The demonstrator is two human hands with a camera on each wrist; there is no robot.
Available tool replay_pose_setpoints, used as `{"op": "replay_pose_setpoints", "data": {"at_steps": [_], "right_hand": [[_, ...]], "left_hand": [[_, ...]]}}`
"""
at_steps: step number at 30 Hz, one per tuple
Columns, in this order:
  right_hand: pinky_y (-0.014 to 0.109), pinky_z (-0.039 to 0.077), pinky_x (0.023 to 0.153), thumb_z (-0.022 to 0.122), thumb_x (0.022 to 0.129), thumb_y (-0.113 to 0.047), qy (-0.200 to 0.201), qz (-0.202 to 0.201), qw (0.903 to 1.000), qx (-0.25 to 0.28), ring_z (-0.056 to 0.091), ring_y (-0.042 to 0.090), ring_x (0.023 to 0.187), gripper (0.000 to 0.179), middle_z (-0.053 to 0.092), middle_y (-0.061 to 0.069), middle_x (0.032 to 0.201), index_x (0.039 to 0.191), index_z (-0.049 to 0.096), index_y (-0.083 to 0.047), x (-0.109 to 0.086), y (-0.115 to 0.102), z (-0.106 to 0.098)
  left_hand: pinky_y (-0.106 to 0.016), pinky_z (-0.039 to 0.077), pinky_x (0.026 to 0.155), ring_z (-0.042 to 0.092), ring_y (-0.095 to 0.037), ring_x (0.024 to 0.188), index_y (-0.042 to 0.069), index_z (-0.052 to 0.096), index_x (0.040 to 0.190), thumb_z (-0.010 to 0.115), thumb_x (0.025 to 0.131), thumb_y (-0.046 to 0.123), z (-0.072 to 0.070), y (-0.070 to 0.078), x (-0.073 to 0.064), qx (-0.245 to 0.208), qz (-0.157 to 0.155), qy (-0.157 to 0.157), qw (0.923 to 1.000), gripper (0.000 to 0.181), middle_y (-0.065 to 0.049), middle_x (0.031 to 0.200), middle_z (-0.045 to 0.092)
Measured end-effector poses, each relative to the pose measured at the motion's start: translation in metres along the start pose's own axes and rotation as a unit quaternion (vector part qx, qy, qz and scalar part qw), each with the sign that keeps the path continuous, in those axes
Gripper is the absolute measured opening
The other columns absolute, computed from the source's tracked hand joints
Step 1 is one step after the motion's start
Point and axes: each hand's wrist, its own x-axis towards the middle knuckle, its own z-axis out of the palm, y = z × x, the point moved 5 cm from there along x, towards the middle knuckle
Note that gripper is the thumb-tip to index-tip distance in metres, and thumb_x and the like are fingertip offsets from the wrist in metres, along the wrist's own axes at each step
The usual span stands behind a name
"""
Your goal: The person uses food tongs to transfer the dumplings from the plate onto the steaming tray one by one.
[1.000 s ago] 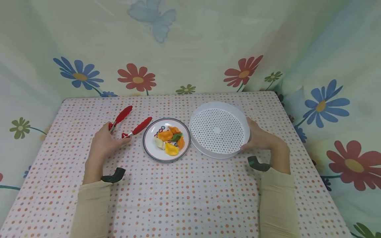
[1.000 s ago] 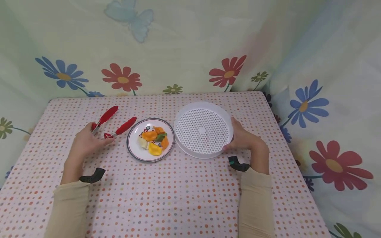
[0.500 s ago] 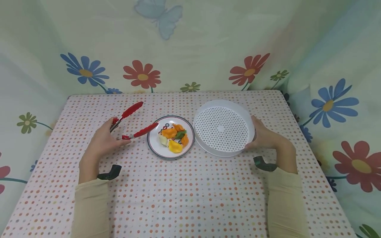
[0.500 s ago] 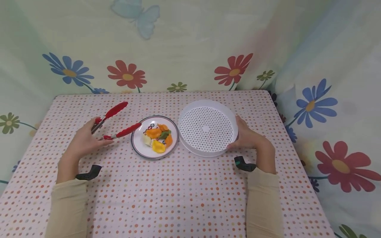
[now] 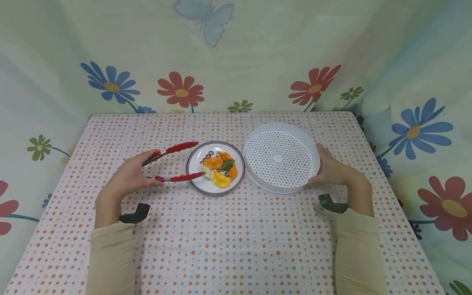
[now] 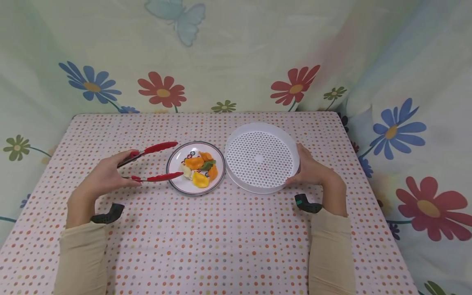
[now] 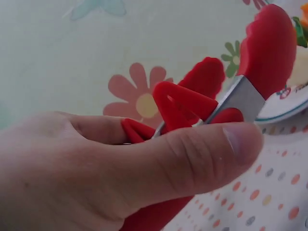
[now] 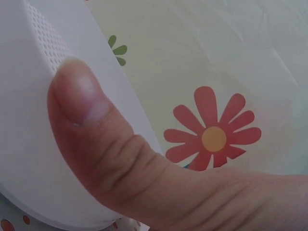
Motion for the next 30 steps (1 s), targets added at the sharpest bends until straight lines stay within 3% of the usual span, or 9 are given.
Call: {"op": "replay_pose_setpoints", "data": {"at_steps": [6, 10, 19, 30], "right_hand": [[0.064, 0.007, 0.102, 0.086, 0.053, -0.036, 0.004, 0.003, 0.9999, 0.010, 0.004, 0.037, 0.137, 0.130, 0.007, 0.015, 0.149, 0.144, -0.005, -0.016, -0.001, -0.002, 0.000], [0.066, 0.006, 0.101, 0.084, 0.056, -0.037, -0.009, 0.022, 0.9997, 0.010, -0.005, 0.037, 0.138, 0.130, -0.001, 0.015, 0.151, 0.144, -0.010, -0.018, -0.003, 0.000, 0.000], [0.067, 0.005, 0.100, 0.083, 0.058, -0.036, -0.007, 0.018, 0.9996, 0.020, -0.004, 0.037, 0.138, 0.128, 0.000, 0.014, 0.151, 0.144, -0.009, -0.020, -0.004, 0.002, 0.000], [0.067, 0.004, 0.100, 0.083, 0.058, -0.037, -0.010, 0.017, 0.9998, 0.008, -0.007, 0.037, 0.138, 0.128, -0.002, 0.015, 0.151, 0.144, -0.010, -0.018, -0.004, 0.002, 0.000]], "left_hand": [[-0.051, 0.043, 0.088, 0.045, -0.028, 0.120, 0.024, 0.040, 0.136, 0.082, 0.057, 0.042, -0.001, 0.016, -0.007, 0.030, 0.027, -0.007, 0.9992, 0.091, -0.007, 0.134, 0.048], [-0.048, 0.045, 0.085, 0.047, -0.027, 0.118, 0.025, 0.043, 0.134, 0.082, 0.059, 0.040, 0.002, 0.020, -0.010, 0.035, 0.029, -0.022, 0.9987, 0.086, -0.007, 0.132, 0.051], [-0.046, 0.044, 0.087, 0.050, -0.028, 0.116, 0.022, 0.047, 0.132, 0.081, 0.062, 0.036, 0.004, 0.025, -0.009, 0.074, 0.044, -0.027, 0.9959, 0.079, -0.007, 0.128, 0.054], [-0.044, 0.046, 0.082, 0.059, -0.026, 0.101, 0.021, 0.054, 0.125, 0.081, 0.063, 0.032, 0.003, 0.034, -0.007, 0.128, 0.102, 0.023, 0.9863, 0.069, -0.005, 0.117, 0.062]]}}
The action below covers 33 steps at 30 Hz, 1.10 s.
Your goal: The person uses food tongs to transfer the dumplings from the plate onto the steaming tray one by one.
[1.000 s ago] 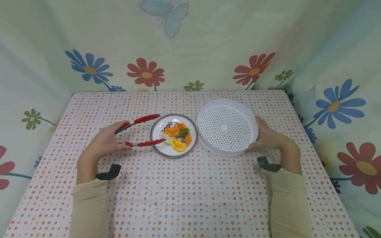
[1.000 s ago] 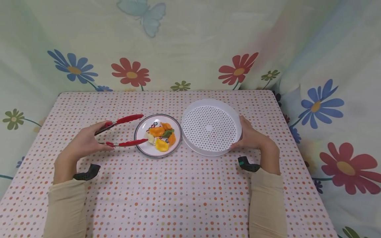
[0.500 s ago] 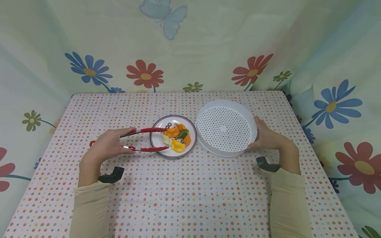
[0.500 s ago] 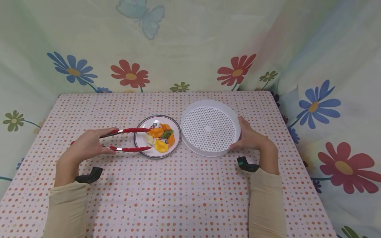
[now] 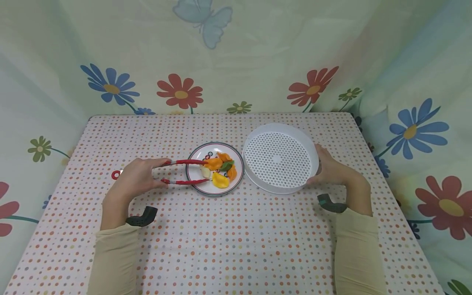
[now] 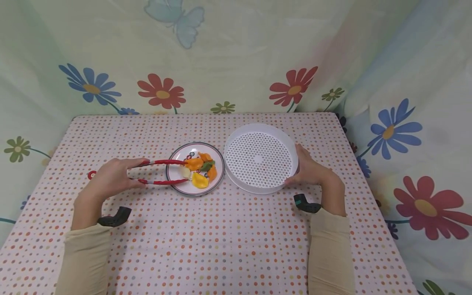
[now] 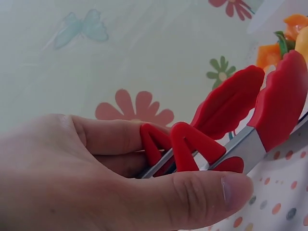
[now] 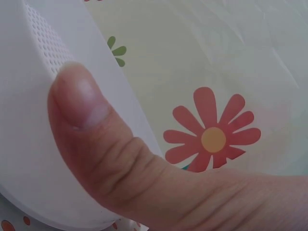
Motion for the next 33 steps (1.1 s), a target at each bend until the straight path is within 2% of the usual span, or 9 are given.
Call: {"op": "replay_pose_setpoints", "data": {"at_steps": [8, 16, 23, 33], "right_hand": [[0.066, 0.007, 0.101, 0.084, 0.056, -0.038, 0.003, -0.001, 1.0000, -0.005, -0.001, 0.038, 0.137, 0.129, 0.001, 0.015, 0.150, 0.144, -0.009, -0.018, 0.001, -0.002, 0.000], [0.066, 0.007, 0.101, 0.084, 0.055, -0.037, 0.007, -0.013, 0.9999, -0.005, 0.002, 0.037, 0.137, 0.129, 0.005, 0.015, 0.150, 0.144, -0.007, -0.018, 0.003, -0.003, 0.001], [0.065, 0.009, 0.101, 0.085, 0.054, -0.038, 0.011, -0.004, 0.9999, -0.005, 0.005, 0.038, 0.137, 0.130, 0.006, 0.015, 0.149, 0.144, -0.007, -0.019, 0.001, -0.004, 0.000], [0.065, 0.010, 0.102, 0.085, 0.054, -0.037, 0.016, -0.007, 0.9998, -0.011, 0.008, 0.038, 0.136, 0.128, 0.009, 0.016, 0.148, 0.144, -0.004, -0.017, 0.001, -0.005, -0.001]], "left_hand": [[-0.043, 0.046, 0.086, 0.061, -0.025, 0.101, 0.021, 0.058, 0.122, 0.082, 0.061, 0.028, -0.004, 0.007, 0.000, 0.029, 0.027, 0.035, 0.9986, 0.066, -0.002, 0.116, 0.063], [-0.043, 0.046, 0.085, 0.062, -0.023, 0.098, 0.021, 0.059, 0.121, 0.084, 0.058, 0.025, -0.006, 0.014, -0.002, 0.039, 0.026, 0.039, 0.9982, 0.068, -0.002, 0.113, 0.065], [-0.042, 0.046, 0.084, 0.065, -0.020, 0.094, 0.018, 0.064, 0.114, 0.086, 0.054, 0.022, -0.015, 0.026, 0.001, 0.069, 0.067, 0.076, 0.9924, 0.064, -0.002, 0.107, 0.067], [-0.039, 0.044, 0.084, 0.063, -0.017, 0.094, 0.020, 0.065, 0.113, 0.085, 0.057, 0.020, -0.017, 0.032, 0.008, 0.073, 0.057, 0.061, 0.9938, 0.060, 0.001, 0.106, 0.068]]}}
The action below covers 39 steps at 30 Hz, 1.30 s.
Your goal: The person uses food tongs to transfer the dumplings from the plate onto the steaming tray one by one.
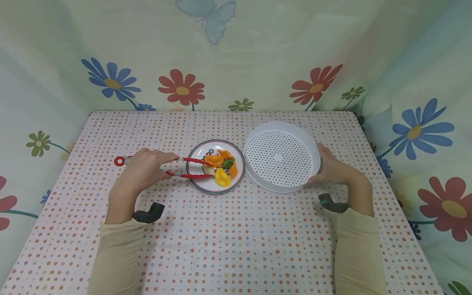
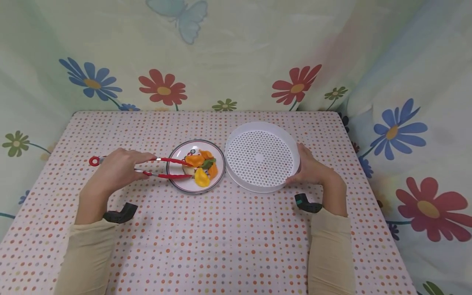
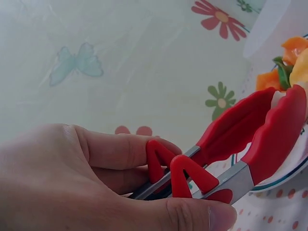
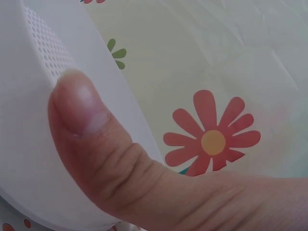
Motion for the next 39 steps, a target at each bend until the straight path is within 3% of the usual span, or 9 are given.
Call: {"op": "replay_pose_setpoints", "data": {"at_steps": [8, 17, 22, 29, 39], "right_hand": [[0.063, 0.012, 0.102, 0.087, 0.052, -0.034, 0.005, -0.025, 0.9995, 0.018, 0.015, 0.036, 0.133, 0.126, 0.017, 0.015, 0.145, 0.144, 0.002, -0.017, 0.002, -0.002, 0.000], [0.065, 0.011, 0.101, 0.086, 0.055, -0.033, -0.002, -0.020, 0.9997, 0.016, 0.012, 0.037, 0.133, 0.125, 0.014, 0.015, 0.146, 0.144, -0.001, -0.017, 0.002, -0.001, 0.000], [0.065, 0.011, 0.101, 0.086, 0.054, -0.034, -0.001, -0.016, 0.9997, 0.019, 0.013, 0.037, 0.133, 0.126, 0.015, 0.015, 0.145, 0.144, -0.001, -0.018, 0.001, 0.000, 0.000], [0.065, 0.011, 0.101, 0.086, 0.053, -0.035, 0.001, -0.014, 0.9998, 0.016, 0.013, 0.038, 0.133, 0.126, 0.015, 0.015, 0.146, 0.144, 0.000, -0.018, 0.000, 0.002, 0.000], [0.064, 0.014, 0.101, 0.086, 0.053, -0.035, 0.006, -0.019, 0.9997, 0.012, 0.015, 0.037, 0.131, 0.126, 0.016, 0.016, 0.144, 0.144, 0.001, -0.016, -0.001, -0.002, 0.000]], "left_hand": [[-0.037, 0.047, 0.080, 0.064, -0.017, 0.090, 0.021, 0.065, 0.112, 0.084, 0.058, 0.022, 0.002, -0.006, -0.001, -0.017, 0.025, 0.014, 0.9994, 0.058, 0.002, 0.103, 0.069], [-0.038, 0.049, 0.078, 0.065, -0.017, 0.089, 0.024, 0.066, 0.110, 0.084, 0.058, 0.021, -0.001, -0.012, -0.004, -0.033, -0.002, 0.013, 0.9994, 0.055, 0.001, 0.102, 0.069], [-0.037, 0.051, 0.074, 0.065, -0.018, 0.087, 0.024, 0.066, 0.111, 0.083, 0.059, 0.020, -0.002, -0.012, -0.005, -0.028, -0.010, 0.004, 0.9995, 0.054, 0.001, 0.101, 0.069], [-0.038, 0.049, 0.079, 0.065, -0.018, 0.090, 0.023, 0.066, 0.110, 0.084, 0.058, 0.022, -0.001, -0.006, 0.000, -0.028, -0.005, 0.000, 0.9996, 0.055, 0.000, 0.104, 0.069], [-0.037, 0.047, 0.079, 0.062, -0.017, 0.089, 0.023, 0.063, 0.114, 0.084, 0.058, 0.028, 0.007, -0.002, 0.010, -0.015, -0.002, -0.033, 0.9993, 0.059, 0.002, 0.104, 0.068]]}}
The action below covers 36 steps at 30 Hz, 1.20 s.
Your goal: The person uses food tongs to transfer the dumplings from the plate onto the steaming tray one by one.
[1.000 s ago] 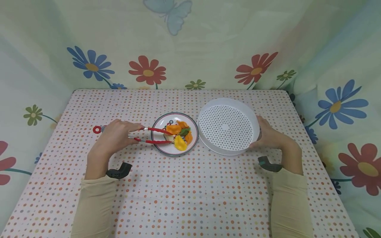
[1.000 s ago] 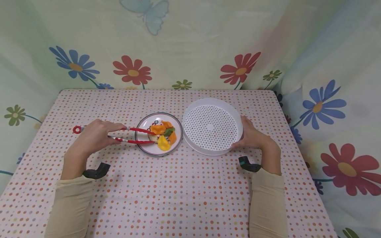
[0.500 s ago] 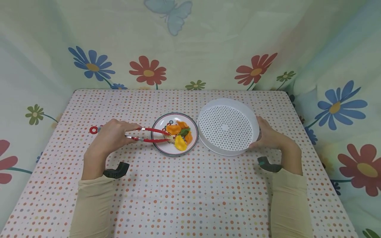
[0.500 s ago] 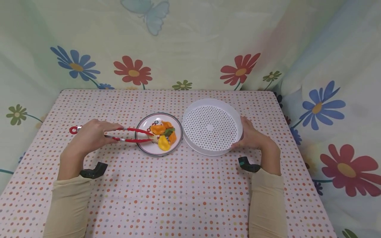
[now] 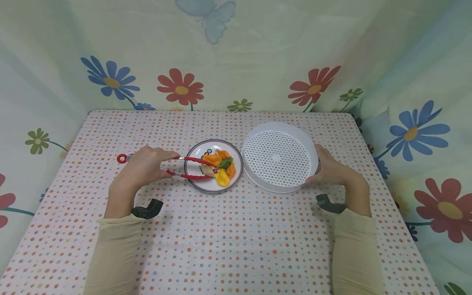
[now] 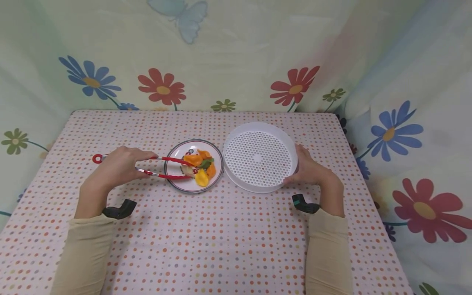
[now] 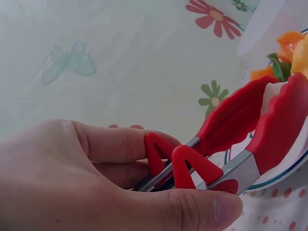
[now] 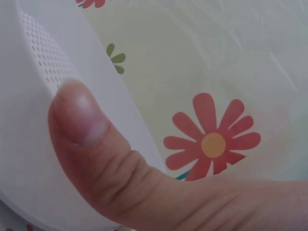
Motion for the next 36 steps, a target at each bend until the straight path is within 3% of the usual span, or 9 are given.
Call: {"op": "replay_pose_setpoints", "data": {"at_steps": [7, 14, 19, 29, 36], "right_hand": [[0.064, 0.015, 0.100, 0.086, 0.053, -0.036, 0.001, 0.009, 0.9999, -0.013, 0.014, 0.039, 0.131, 0.127, 0.015, 0.018, 0.144, 0.144, 0.000, -0.015, -0.001, -0.003, -0.002], [0.064, 0.013, 0.101, 0.087, 0.051, -0.034, 0.007, -0.006, 1.0000, 0.002, 0.014, 0.036, 0.132, 0.128, 0.016, 0.015, 0.145, 0.144, 0.001, -0.017, 0.000, -0.002, -0.002], [0.063, 0.013, 0.102, 0.087, 0.051, -0.034, 0.006, -0.005, 1.0000, 0.000, 0.014, 0.036, 0.132, 0.128, 0.016, 0.015, 0.144, 0.144, 0.000, -0.017, 0.000, 0.001, -0.001], [0.065, 0.011, 0.101, 0.084, 0.053, -0.042, -0.015, 0.035, 0.9990, -0.021, 0.007, 0.043, 0.134, 0.132, 0.007, 0.021, 0.147, 0.144, -0.008, -0.015, -0.005, 0.002, -0.003], [0.064, 0.012, 0.102, 0.084, 0.053, -0.042, -0.011, 0.038, 0.9991, -0.014, 0.008, 0.038, 0.135, 0.130, 0.009, 0.016, 0.148, 0.144, -0.005, -0.019, -0.001, 0.002, -0.001]], "left_hand": [[-0.037, 0.048, 0.078, 0.063, -0.018, 0.091, 0.024, 0.063, 0.114, 0.084, 0.058, 0.027, 0.002, -0.002, 0.005, -0.011, 0.000, -0.011, 0.9999, 0.060, 0.002, 0.105, 0.068], [-0.035, 0.047, 0.070, 0.062, -0.018, 0.082, 0.024, 0.063, 0.115, 0.082, 0.062, 0.030, 0.008, -0.004, 0.005, -0.024, -0.016, -0.047, 0.9985, 0.057, 0.000, 0.098, 0.070], [-0.035, 0.046, 0.069, 0.062, -0.020, 0.083, 0.023, 0.063, 0.116, 0.081, 0.063, 0.030, 0.009, -0.001, 0.004, -0.036, -0.008, -0.053, 0.9979, 0.056, 0.000, 0.098, 0.070], [-0.033, 0.048, 0.069, 0.063, -0.019, 0.082, 0.024, 0.062, 0.116, 0.082, 0.062, 0.027, -0.005, 0.007, 0.001, -0.030, -0.002, -0.037, 0.9989, 0.057, -0.001, 0.099, 0.070], [-0.033, 0.051, 0.072, 0.065, -0.016, 0.084, 0.025, 0.063, 0.115, 0.083, 0.060, 0.026, -0.017, 0.014, -0.002, -0.033, 0.021, 0.007, 0.9992, 0.059, 0.002, 0.097, 0.070]]}}
